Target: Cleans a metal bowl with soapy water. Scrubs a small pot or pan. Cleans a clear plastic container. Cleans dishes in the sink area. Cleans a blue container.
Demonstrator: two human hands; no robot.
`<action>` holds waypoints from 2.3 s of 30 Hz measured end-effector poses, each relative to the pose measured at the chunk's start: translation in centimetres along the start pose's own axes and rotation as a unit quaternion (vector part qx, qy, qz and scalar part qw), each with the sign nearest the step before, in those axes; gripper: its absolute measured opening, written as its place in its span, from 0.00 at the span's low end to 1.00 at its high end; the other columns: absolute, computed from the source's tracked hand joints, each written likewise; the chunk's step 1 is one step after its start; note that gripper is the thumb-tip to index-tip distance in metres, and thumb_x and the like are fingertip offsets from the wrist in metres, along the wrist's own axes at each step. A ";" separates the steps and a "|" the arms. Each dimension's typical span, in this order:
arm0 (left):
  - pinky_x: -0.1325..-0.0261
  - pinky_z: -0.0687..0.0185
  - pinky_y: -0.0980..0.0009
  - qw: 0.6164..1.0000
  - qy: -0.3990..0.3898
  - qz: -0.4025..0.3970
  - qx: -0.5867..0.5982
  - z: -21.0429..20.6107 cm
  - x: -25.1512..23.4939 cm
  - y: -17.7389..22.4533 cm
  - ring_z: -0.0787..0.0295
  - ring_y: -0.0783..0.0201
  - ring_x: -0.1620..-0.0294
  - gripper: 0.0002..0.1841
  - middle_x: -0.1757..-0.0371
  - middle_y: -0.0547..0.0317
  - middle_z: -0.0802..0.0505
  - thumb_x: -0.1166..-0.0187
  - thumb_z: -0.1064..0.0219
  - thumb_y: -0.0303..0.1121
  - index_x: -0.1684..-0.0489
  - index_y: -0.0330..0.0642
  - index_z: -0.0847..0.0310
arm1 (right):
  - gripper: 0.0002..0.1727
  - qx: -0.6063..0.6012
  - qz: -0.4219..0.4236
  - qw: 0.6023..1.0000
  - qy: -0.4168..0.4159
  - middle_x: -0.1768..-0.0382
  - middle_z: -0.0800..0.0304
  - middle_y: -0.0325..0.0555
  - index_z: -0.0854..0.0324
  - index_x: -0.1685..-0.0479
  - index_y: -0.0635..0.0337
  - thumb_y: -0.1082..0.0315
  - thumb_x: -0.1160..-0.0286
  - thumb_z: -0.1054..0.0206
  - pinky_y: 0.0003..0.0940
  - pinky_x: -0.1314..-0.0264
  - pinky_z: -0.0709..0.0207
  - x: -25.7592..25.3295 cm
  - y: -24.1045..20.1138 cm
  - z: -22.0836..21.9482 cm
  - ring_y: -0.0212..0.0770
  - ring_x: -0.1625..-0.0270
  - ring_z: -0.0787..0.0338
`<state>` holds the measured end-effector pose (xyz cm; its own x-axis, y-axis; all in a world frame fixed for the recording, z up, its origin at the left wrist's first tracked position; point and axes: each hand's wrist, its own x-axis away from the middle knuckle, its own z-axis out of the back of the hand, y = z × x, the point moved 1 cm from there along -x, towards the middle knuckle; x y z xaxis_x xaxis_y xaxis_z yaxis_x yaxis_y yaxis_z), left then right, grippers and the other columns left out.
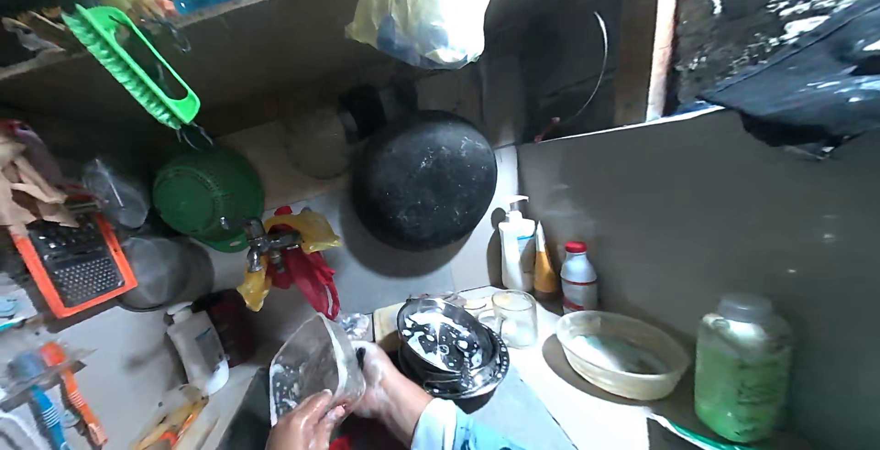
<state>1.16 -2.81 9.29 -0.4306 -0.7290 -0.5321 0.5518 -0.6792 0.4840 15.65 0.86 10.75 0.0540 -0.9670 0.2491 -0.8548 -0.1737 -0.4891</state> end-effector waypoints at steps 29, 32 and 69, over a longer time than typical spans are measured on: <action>0.46 0.12 0.49 0.746 0.158 0.365 0.535 -4.0 -2.3 -1.2 0.10 0.53 0.46 0.30 0.42 0.46 0.11 0.08 0.58 0.59 0.20 0.46 0.36 | 0.14 0.870 0.311 0.222 -0.313 0.37 0.15 0.68 0.13 0.41 0.66 0.76 0.23 0.34 0.68 0.29 0.29 1.6 -1.4 2.0 0.69 0.30 0.18; 0.58 0.12 0.51 0.740 0.226 0.391 0.498 -3.8 -3.1 -1.2 0.09 0.50 0.57 0.26 0.51 0.40 0.10 0.06 0.53 0.50 0.18 0.44 0.39 | 0.16 0.869 0.366 0.191 -0.272 0.30 0.18 0.65 0.12 0.39 0.62 0.76 0.21 0.36 0.70 0.20 0.37 0.3 -2.2 2.5 0.68 0.25 0.22; 0.14 0.40 0.50 0.855 0.300 0.257 0.336 -3.6 -4.5 -0.4 0.38 0.49 0.13 0.34 0.10 0.39 0.38 0.06 0.52 0.46 0.06 0.42 0.58 | 0.26 0.810 0.302 0.480 -0.147 0.36 0.16 0.64 0.23 0.28 0.61 0.68 0.29 0.31 0.60 0.31 0.21 1.7 2.1 -0.3 0.63 0.32 0.15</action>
<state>5.43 1.09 8.96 0.3010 -0.9079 -0.2918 -0.0631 -0.3243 0.9439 13.74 -1.08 10.39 0.3230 -0.8752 -0.3601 0.7513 0.4685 -0.4648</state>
